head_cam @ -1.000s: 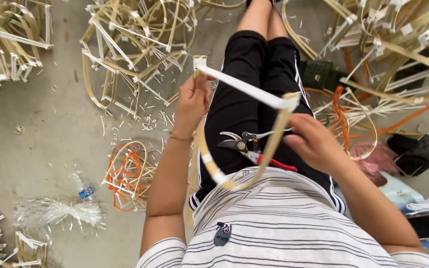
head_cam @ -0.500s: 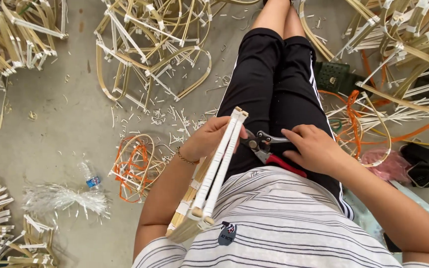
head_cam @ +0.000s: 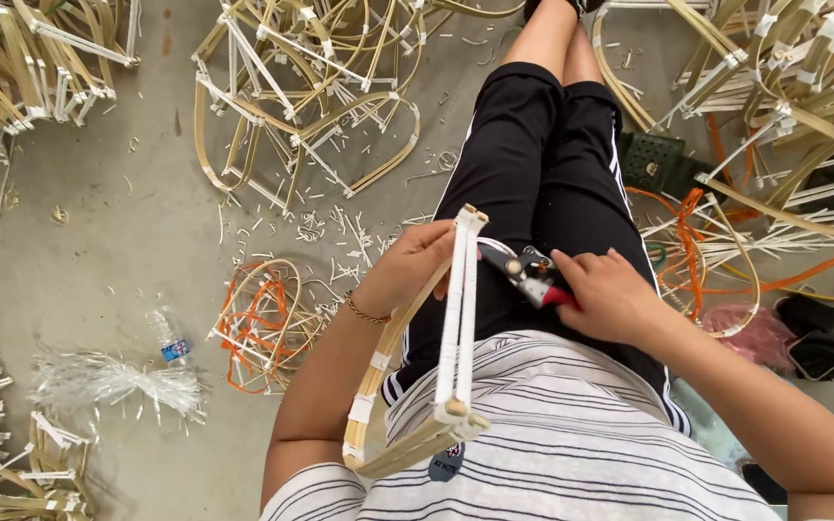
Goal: Assembling and securing curved bamboo frame components using wire and pliers.
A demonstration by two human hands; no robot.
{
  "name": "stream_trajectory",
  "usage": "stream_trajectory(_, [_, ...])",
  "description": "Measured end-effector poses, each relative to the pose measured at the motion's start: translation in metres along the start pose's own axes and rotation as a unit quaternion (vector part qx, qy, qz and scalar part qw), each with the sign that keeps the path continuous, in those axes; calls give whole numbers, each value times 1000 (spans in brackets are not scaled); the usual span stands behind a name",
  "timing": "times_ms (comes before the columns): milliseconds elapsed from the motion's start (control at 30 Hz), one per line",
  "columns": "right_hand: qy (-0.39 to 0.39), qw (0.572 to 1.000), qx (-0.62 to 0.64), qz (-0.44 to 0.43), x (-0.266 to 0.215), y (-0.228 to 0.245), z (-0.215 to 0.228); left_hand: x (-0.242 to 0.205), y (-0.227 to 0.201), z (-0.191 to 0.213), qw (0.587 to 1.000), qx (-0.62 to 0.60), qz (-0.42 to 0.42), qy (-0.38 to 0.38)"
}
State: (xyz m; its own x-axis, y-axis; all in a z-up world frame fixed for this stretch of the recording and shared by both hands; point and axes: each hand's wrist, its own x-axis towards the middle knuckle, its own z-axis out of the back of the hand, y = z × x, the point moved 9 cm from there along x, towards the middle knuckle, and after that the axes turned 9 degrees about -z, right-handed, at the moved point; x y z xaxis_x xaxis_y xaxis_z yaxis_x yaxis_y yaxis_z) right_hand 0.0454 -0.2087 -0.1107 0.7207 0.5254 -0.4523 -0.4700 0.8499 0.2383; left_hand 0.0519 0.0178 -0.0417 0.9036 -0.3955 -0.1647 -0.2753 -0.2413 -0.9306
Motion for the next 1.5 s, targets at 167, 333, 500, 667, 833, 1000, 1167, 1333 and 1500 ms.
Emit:
stream_trajectory(167, [-20,967,252,-42,-21,-34,32,0,-16,-24,1000,14,21,2])
stream_trajectory(333, [131,636,761,-16,-60,-19,45,7,0,-36,993,116,12,19])
stream_trajectory(500, [77,816,572,-39,-63,0,59,10,-12,-47,975,220,-21,37])
stream_trajectory(667, [140,872,468,-15,-62,13,43,8,-13,-45,970,239,-19,41])
stream_trajectory(833, [154,896,414,-36,-55,20,39,4,-2,-47,972,232,-16,37])
stream_trajectory(1000, [169,786,592,-54,-62,-2,15,3,6,-45,979,199,24,30])
stream_trajectory(1167, [117,808,576,-39,-57,-5,37,12,12,-43,986,144,71,34])
stream_trajectory(1333, [130,878,459,-34,-60,7,44,12,27,-44,984,130,116,38])
stream_trajectory(1500, [128,893,429,-45,-58,-2,31,16,29,-45,981,143,125,36])
